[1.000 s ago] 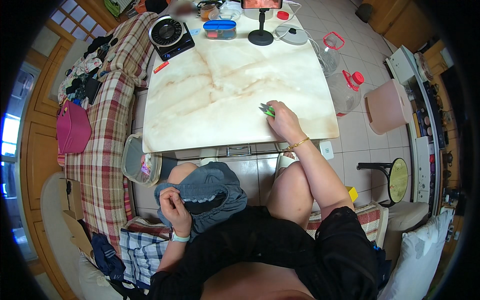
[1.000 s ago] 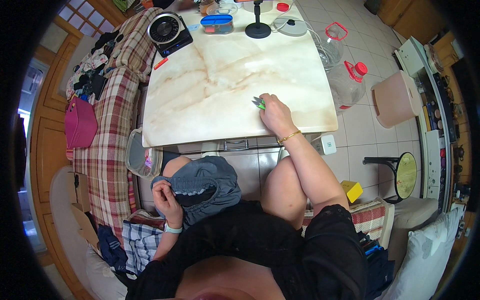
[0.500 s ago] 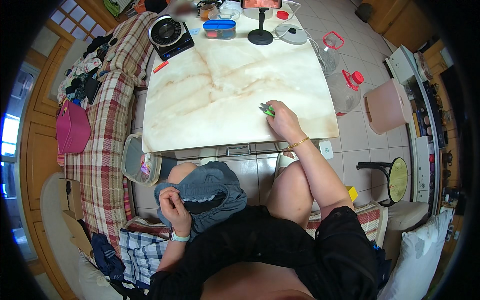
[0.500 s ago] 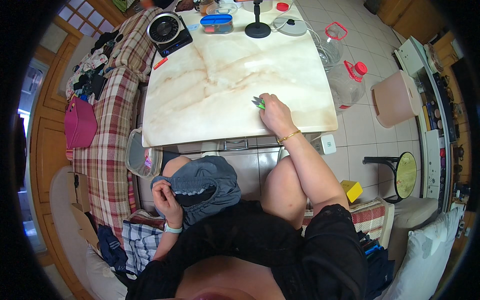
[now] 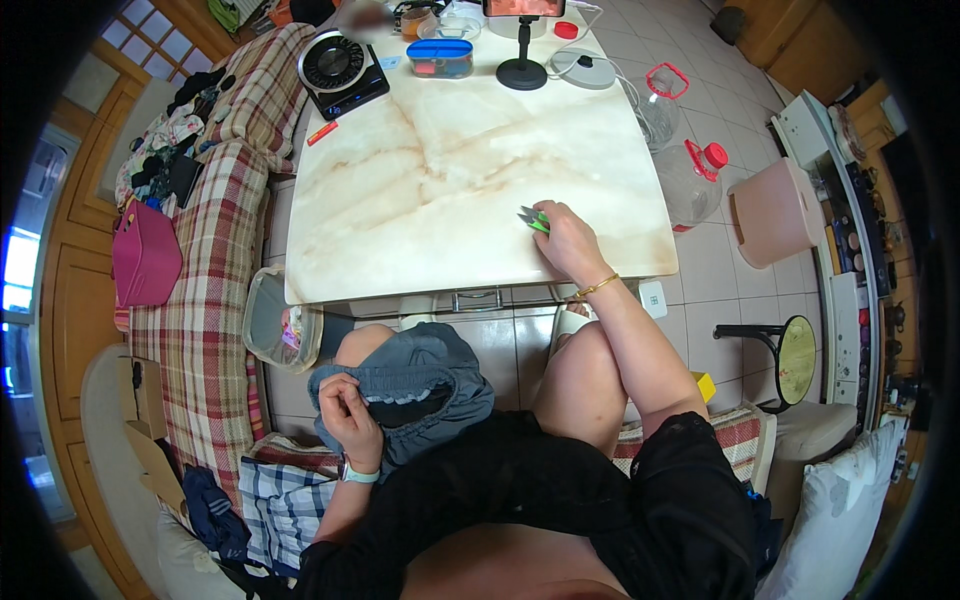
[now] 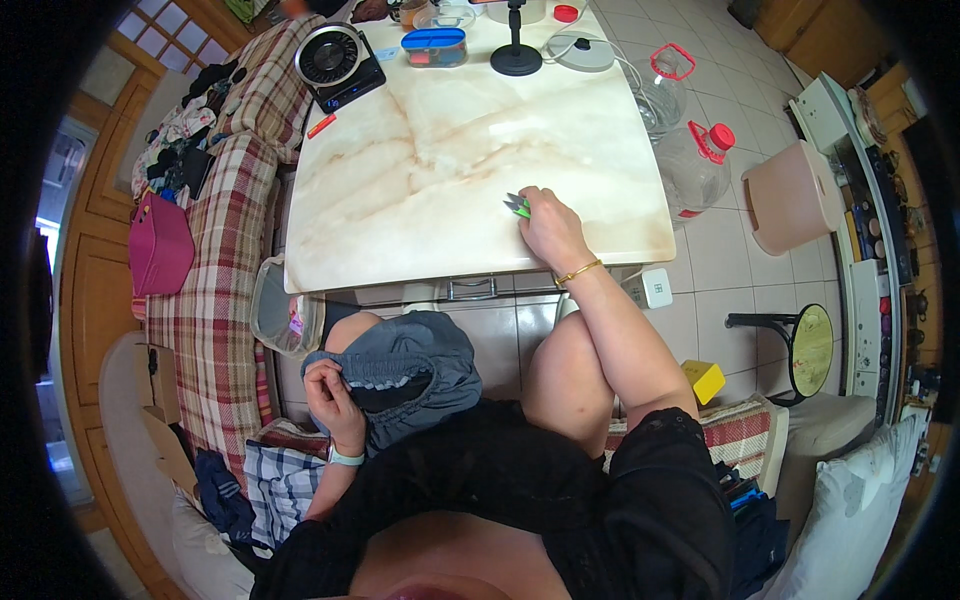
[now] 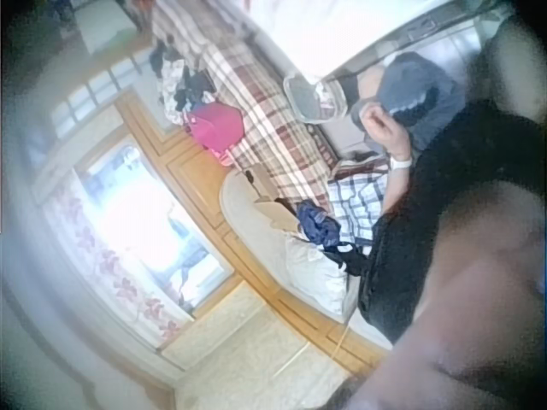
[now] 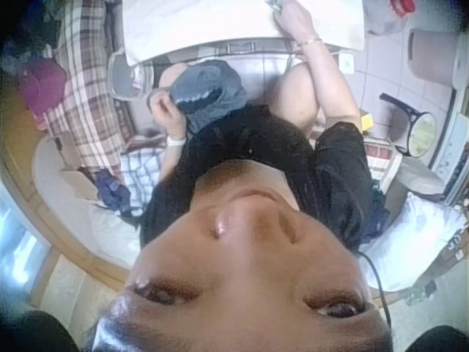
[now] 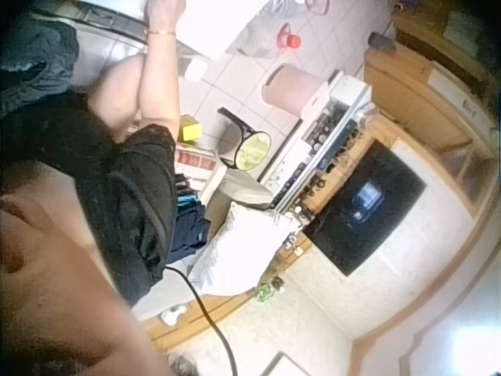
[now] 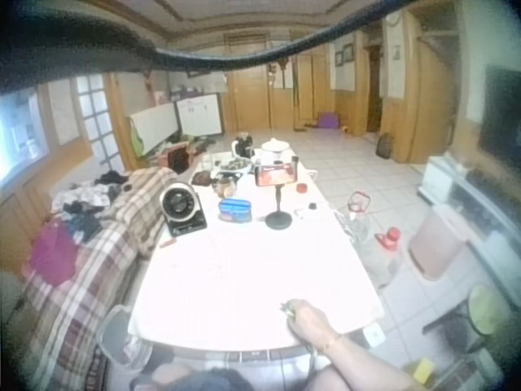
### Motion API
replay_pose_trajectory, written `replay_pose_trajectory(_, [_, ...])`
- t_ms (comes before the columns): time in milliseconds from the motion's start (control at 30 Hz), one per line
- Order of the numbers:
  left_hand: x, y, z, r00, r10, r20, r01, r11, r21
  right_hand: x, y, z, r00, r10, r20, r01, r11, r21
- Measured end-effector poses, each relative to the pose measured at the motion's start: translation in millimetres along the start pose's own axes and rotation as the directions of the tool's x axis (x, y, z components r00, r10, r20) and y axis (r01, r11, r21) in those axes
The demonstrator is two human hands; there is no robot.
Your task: The person sits on the floor and folds several pairs of shorts, placing them in a neat pile. They use a small green tool to snip threads or tags from the shorts during the process.
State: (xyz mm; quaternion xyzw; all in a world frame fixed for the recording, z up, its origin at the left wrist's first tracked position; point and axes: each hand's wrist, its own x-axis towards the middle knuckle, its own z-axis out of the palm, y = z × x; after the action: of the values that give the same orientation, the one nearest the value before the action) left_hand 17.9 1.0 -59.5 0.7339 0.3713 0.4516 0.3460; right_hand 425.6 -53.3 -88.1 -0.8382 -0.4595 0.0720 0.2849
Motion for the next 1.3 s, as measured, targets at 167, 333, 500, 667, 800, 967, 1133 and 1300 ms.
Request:
replay_pose_trajectory(167, [1.2,1.2,2.4,1.0,-0.003,0.008,0.003,1.0,-0.015,0.0,3.9,-0.8,1.0,0.0,-0.005,0.0,1.0,-0.007])
replay_pose_trajectory(333, [-1.5,3.6,0.1,0.999,-0.005,-0.039,0.004,1.0,-0.016,2.5,1.9,1.4,1.0,-0.014,-0.008,0.014,1.0,0.016])
replay_pose_trajectory(500, [1.5,-6.4,0.1,0.998,0.04,-0.043,-0.034,0.991,0.132,1.7,-5.3,2.2,0.998,-0.026,-0.055,0.032,0.994,0.105])
replay_pose_trajectory(667, [0.4,-1.4,-2.2,0.999,-0.029,-0.046,0.027,0.998,-0.053,-33.5,-92.9,-12.9,0.963,-0.163,0.213,0.051,0.892,0.449])
replay_pose_trajectory(800, [-5.3,-3.9,-6.4,0.994,-0.067,-0.092,0.057,0.992,-0.112,-76.9,-172.4,-26.9,0.635,-0.346,0.691,-0.512,0.482,0.711])
replay_pose_trajectory(967, [-3.4,-6.8,-3.9,0.995,-0.057,-0.085,0.045,0.989,-0.14,-103.2,-197.6,19.1,0.458,-0.479,0.749,-0.697,0.329,0.637])
replay_pose_trajectory(1133, [-5.5,-7.1,-4.1,0.994,-0.064,-0.091,0.051,0.989,-0.138,-99.1,-198.0,21.2,0.389,-0.416,0.822,-0.738,0.394,0.548])
replay_pose_trajectory(1300, [-7.0,-8.2,-4.8,0.996,-0.032,-0.085,0.019,0.989,-0.149,-101.1,-206.3,20.6,0.344,-0.372,0.862,-0.745,0.451,0.492])
